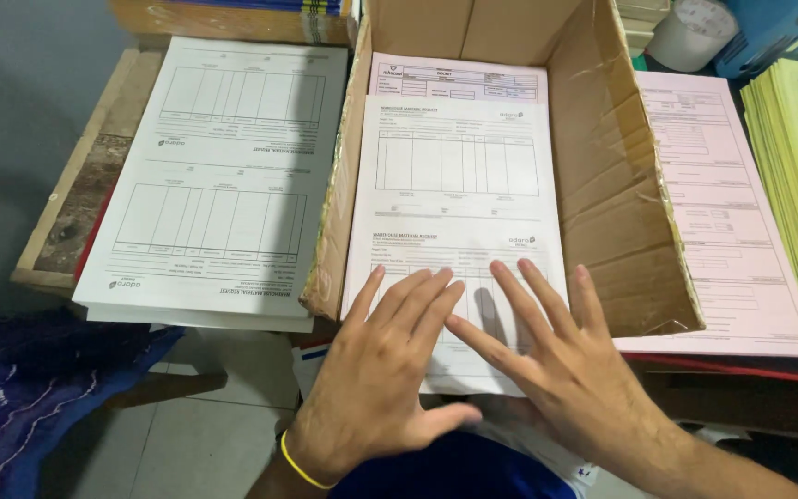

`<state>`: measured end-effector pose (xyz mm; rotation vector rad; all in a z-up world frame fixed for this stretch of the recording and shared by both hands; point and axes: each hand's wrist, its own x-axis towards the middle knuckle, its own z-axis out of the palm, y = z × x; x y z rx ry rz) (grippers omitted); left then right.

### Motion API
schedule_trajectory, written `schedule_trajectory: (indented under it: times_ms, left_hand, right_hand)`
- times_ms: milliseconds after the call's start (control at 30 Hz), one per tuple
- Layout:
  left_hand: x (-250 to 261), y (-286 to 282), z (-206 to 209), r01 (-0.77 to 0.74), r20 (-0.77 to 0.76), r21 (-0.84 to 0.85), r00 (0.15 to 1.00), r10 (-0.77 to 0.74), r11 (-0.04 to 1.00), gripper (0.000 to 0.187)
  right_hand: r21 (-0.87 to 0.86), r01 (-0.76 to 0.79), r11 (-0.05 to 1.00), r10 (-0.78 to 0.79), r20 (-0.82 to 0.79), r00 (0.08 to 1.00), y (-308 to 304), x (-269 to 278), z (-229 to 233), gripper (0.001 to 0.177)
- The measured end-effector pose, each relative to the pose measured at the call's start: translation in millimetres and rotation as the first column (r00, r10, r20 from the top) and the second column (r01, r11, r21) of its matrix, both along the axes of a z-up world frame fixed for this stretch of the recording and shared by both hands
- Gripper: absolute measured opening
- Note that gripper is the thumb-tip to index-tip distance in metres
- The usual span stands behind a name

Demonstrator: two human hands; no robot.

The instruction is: Sorting and collating various paper forms into a cardboard box

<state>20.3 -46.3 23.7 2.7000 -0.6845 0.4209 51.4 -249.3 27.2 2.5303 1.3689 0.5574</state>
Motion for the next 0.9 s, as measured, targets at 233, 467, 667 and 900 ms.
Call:
schedule_trajectory:
  times_ms: [233,467,667,900]
  left_hand:
    - [4.5,8.0,4.9,-0.089,0.096,0.038,0.992,0.085,0.995,0.062]
    - [7.8,8.1,5.7,-0.052,0.12,0.032,0.992,0.048,0.998,0.065]
    - [-16.0,43.3,-8.8,-0.005,0.67,-0.327,0.704,0.235,0.945,0.063]
    - [-7.3,62.0,-36.8,-0.452,0.319,0.03,0.85,0.42,0.891,0.119]
  right_hand:
    - [0.045,0.064,0.997,-0.066,0.044,0.997,-12.4,10.2,28.1,0.085]
    - [0.03,0.265,0.964,-0.266,0.05,0.963,-15.3,6.4,26.6,0.065]
    - [0.3,0.285,0.911,-0.343,0.166,0.924,-32.3,-2.8,29.3,0.079]
    - [0.55,0.301,0.779,-0.316,-0.07,0.946,-40.5,0.7,-14.4,0.107]
